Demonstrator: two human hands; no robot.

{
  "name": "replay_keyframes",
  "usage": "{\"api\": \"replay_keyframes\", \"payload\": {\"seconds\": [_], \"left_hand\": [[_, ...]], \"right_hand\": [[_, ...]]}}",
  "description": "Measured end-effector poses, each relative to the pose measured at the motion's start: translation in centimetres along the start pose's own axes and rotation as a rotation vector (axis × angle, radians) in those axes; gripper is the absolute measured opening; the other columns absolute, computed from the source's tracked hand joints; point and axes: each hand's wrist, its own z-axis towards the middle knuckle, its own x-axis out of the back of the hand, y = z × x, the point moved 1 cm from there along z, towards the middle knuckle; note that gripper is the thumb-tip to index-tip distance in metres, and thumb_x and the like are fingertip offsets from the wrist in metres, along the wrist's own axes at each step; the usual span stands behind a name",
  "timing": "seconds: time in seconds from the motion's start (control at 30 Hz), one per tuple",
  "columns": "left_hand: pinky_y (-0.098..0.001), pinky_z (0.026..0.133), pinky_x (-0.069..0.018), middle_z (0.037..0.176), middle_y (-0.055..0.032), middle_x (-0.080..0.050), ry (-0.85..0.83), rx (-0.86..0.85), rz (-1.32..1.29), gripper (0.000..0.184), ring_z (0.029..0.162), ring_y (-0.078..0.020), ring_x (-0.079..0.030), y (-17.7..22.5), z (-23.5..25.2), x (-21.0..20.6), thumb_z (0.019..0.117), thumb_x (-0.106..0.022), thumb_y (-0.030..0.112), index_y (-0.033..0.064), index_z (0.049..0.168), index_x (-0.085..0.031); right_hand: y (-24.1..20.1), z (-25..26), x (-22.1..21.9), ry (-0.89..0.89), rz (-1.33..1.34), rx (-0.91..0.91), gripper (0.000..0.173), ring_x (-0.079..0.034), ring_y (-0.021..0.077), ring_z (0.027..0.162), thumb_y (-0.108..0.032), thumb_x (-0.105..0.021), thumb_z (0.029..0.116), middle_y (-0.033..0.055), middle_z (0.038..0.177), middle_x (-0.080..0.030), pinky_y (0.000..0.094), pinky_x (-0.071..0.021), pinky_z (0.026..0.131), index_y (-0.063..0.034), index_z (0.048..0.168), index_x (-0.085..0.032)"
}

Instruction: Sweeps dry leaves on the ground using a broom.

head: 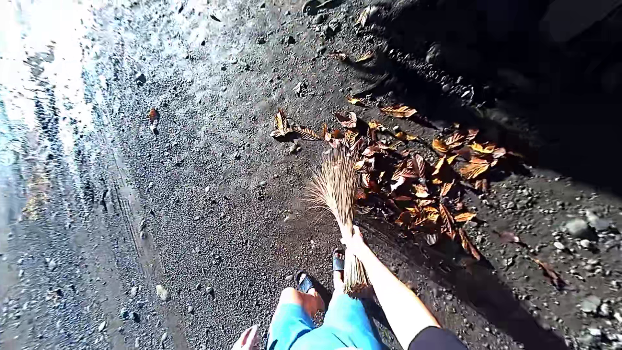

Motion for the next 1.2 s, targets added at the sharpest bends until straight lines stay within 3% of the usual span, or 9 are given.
{"api": "replay_keyframes", "payload": {"seconds": [0.2, 0.3, 0.4, 0.57, 0.67, 0.8, 0.9, 1.0, 1.2], "left_hand": [[-0.057, 0.106, -0.0462, 0.137, -0.0263, -0.061, -0.164, -0.114, 0.314, 0.053, 0.125, -0.0399, -0.06, 8.5, 6.5, 0.4, 0.1109, -0.044, 0.039, 0.0009, 0.147, -0.051], [-0.057, 0.104, -0.0473, 0.136, -0.0271, -0.061, -0.232, -0.154, 0.457, 0.054, 0.123, -0.0402, -0.061, 13.6, 10.3, 0.8, 0.1111, -0.042, 0.041, 0.0006, 0.146, -0.051], [-0.0568, 0.102, -0.0479, 0.134, -0.0269, -0.063, -0.285, -0.189, 0.609, 0.053, 0.121, -0.0401, -0.062, 19.5, 14.3, 1.1, 0.111, -0.043, 0.041, 0.0014, 0.146, -0.052], [-0.0534, 0.1, -0.0478, 0.138, -0.0258, -0.06, -0.269, -0.243, 0.6, 0.051, 0.121, -0.0374, -0.061, 29.7, 16.0, 3.1, 0.112, -0.042, 0.035, 0.0008, 0.149, -0.047], [-0.0524, 0.098, -0.0493, 0.137, -0.0244, -0.06, -0.255, -0.266, 0.61, 0.05, 0.12, -0.0355, -0.062, 32.9, 16.3, 5.7, 0.1125, -0.04, 0.035, 0.0024, 0.15, -0.046], [-0.0554, 0.101, -0.0474, 0.139, -0.0276, -0.058, -0.189, -0.219, 0.785, 0.053, 0.123, -0.0402, -0.06, 34.6, 18.6, 9.2, 0.1122, -0.04, 0.037, 0.002, 0.151, -0.045], [-0.0572, 0.101, -0.0462, 0.138, -0.0279, -0.059, -0.165, -0.183, 0.931, 0.055, 0.124, -0.0415, -0.059, 36.1, 20.2, 10.1, 0.1123, -0.039, 0.04, 0.0006, 0.15, -0.046], [-0.0604, 0.103, -0.0439, 0.14, -0.0282, -0.058, -0.178, -0.207, 0.951, 0.057, 0.129, -0.0436, -0.056, 38.4, 20.4, 9.7, 0.1121, -0.039, 0.04, 0.0004, 0.152, -0.043], [-0.0574, 0.102, -0.0458, 0.141, -0.0269, -0.058, -0.207, -0.212, 0.894, 0.057, 0.126, -0.0414, -0.058, 40.0, 20.0, 7.7, 0.1129, -0.034, 0.042, 0.0016, 0.152, -0.043]], "right_hand": [[7.6, -9.9, 7.8, 0.085, 0.396, -0.067, 0.084, -0.057, 0.0342, 0.126, -0.003, -0.062, 0.0975, 0.0247, 0.153, -0.044, 0.0502, -0.0493, 0.102, -0.0181, 0.165, -0.014], [16.7, -17.4, 8.2, 0.186, 0.714, -0.232, 0.073, -0.064, 0.0191, 0.078, -0.005, -0.049, 0.0988, 0.0141, 0.111, -0.06, 0.0376, -0.0558, 0.064, -0.0193, 0.162, -0.016], [21.7, -23.1, 3.9, 0.309, 0.928, -0.386, 0.047, -0.064, 0.0157, 0.071, -0.021, -0.04, 0.1069, 0.0084, 0.094, -0.063, 0.0343, -0.0557, 0.062, -0.012, 0.152, -0.033], [15.9, -16.4, -3.7, 0.527, 1.447, -0.356, 0.028, -0.056, 0.0081, 0.056, -0.025, -0.033, 0.112, 0.0003, 0.069, -0.055, 0.0245, -0.0512, 0.053, -0.0063, 0.105, -0.052], [7.2, -6.8, -6.3, 0.299, 1.597, -0.159, 0.036, -0.063, 0.0098, 0.057, -0.026, -0.028, 0.1112, 0.001, 0.066, -0.063, 0.0259, -0.0556, 0.055, -0.0075, 0.095, -0.055], [-7.6, 2.7, -9.6, -0.188, 1.437, -0.1, 0.016, -0.06, 0.0126, 0.061, -0.017, -0.045, 0.1072, 0.0044, 0.076, -0.059, 0.0276, -0.055, 0.057, -0.0053, 0.113, -0.054], [-11.6, 3.0, -8.6, -0.336, 1.353, 0.016, 0.016, -0.062, 0.0129, 0.06, -0.017, -0.047, 0.1063, 0.0047, 0.076, -0.06, 0.0265, -0.0556, 0.056, -0.0056, 0.117, -0.053], [-8.1, -1.1, -6.5, -0.322, 1.079, -0.094, 0.018, -0.064, 0.0131, 0.061, -0.018, -0.047, 0.1065, 0.0035, 0.077, -0.064, 0.0285, -0.057, 0.06, -0.0049, 0.109, -0.058], [6.6, -15.2, -5.5, 0.277, 1.286, -0.394, 0.06, -0.069, 0.0252, 0.086, -0.008, -0.051, 0.1031, 0.0163, 0.113, -0.065, 0.0426, -0.0577, 0.072, -0.0133, 0.156, -0.025]]}}
